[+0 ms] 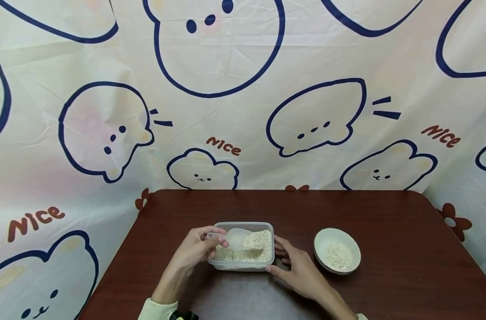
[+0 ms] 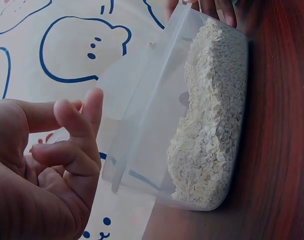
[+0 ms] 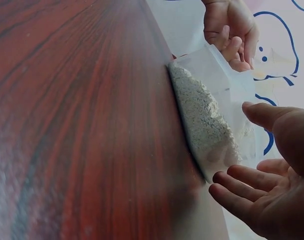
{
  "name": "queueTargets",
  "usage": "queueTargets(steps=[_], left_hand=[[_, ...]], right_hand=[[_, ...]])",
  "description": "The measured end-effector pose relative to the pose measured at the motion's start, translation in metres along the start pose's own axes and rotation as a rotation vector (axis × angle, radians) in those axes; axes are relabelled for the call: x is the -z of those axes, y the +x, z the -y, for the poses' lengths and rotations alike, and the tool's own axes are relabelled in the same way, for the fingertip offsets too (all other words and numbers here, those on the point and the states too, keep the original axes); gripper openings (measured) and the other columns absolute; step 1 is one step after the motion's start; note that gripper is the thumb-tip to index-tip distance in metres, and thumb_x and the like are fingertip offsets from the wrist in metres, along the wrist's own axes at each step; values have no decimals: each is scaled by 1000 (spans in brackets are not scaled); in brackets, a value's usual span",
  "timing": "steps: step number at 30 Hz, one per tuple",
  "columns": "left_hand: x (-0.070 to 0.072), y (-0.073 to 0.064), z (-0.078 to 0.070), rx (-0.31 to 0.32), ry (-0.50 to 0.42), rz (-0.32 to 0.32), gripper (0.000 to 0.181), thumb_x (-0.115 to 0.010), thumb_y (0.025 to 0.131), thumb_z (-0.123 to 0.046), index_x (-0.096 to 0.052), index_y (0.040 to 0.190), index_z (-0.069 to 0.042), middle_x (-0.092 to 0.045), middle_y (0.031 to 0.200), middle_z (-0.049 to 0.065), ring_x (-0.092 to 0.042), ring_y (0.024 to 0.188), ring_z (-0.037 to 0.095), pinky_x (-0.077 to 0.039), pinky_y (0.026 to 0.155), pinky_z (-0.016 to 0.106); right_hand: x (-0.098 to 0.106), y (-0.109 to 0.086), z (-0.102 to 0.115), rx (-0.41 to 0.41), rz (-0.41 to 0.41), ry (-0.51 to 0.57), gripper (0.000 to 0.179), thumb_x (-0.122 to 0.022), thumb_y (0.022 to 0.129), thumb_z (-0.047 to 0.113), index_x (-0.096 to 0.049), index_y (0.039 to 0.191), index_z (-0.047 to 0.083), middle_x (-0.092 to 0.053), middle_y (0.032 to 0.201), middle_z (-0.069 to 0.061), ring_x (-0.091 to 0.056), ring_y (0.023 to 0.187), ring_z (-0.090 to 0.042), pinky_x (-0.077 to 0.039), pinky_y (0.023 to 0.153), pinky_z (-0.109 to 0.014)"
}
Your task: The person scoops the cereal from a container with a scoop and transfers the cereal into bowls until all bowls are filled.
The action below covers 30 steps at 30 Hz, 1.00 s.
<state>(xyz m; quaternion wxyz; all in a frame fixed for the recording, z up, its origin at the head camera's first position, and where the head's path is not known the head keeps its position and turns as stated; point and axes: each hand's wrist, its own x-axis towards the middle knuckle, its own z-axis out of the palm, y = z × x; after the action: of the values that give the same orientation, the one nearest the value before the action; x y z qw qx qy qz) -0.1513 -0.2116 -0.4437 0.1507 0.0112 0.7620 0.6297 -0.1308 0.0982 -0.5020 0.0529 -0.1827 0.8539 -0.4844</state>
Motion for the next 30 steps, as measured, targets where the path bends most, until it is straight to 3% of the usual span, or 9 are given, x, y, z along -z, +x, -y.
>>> queueTargets(steps=[17, 25, 30], left_hand=[[1, 0, -5, -23, -19, 18, 32, -65, 106, -15, -68, 130, 6, -80, 91, 1, -60, 61, 5, -34, 49, 19], [1, -1, -10, -37, -40, 14, 34, -64, 107, -16, -67, 133, 6, -81, 93, 2, -61, 62, 8, -35, 49, 20], [-2, 2, -14, -65, -71, 32, 37, -65, 107, -16, -65, 135, 8, -80, 92, -1, -61, 61, 6, -34, 49, 19]], right_hand=[[5, 0, 2, 9, 11, -16, 78, -80, 97, 43, -47, 160, 10, -68, 144, -14, -70, 128, -34, -60, 99, -46], [18, -8, 8, 58, -32, -16, 76, -79, 98, 41, -48, 158, 7, -68, 146, -17, -68, 131, -37, -60, 102, -45], [30, -15, 13, 24, -60, -11, 76, -82, 96, 38, -48, 159, 12, -66, 148, -15, -66, 135, -33, -59, 105, -41]])
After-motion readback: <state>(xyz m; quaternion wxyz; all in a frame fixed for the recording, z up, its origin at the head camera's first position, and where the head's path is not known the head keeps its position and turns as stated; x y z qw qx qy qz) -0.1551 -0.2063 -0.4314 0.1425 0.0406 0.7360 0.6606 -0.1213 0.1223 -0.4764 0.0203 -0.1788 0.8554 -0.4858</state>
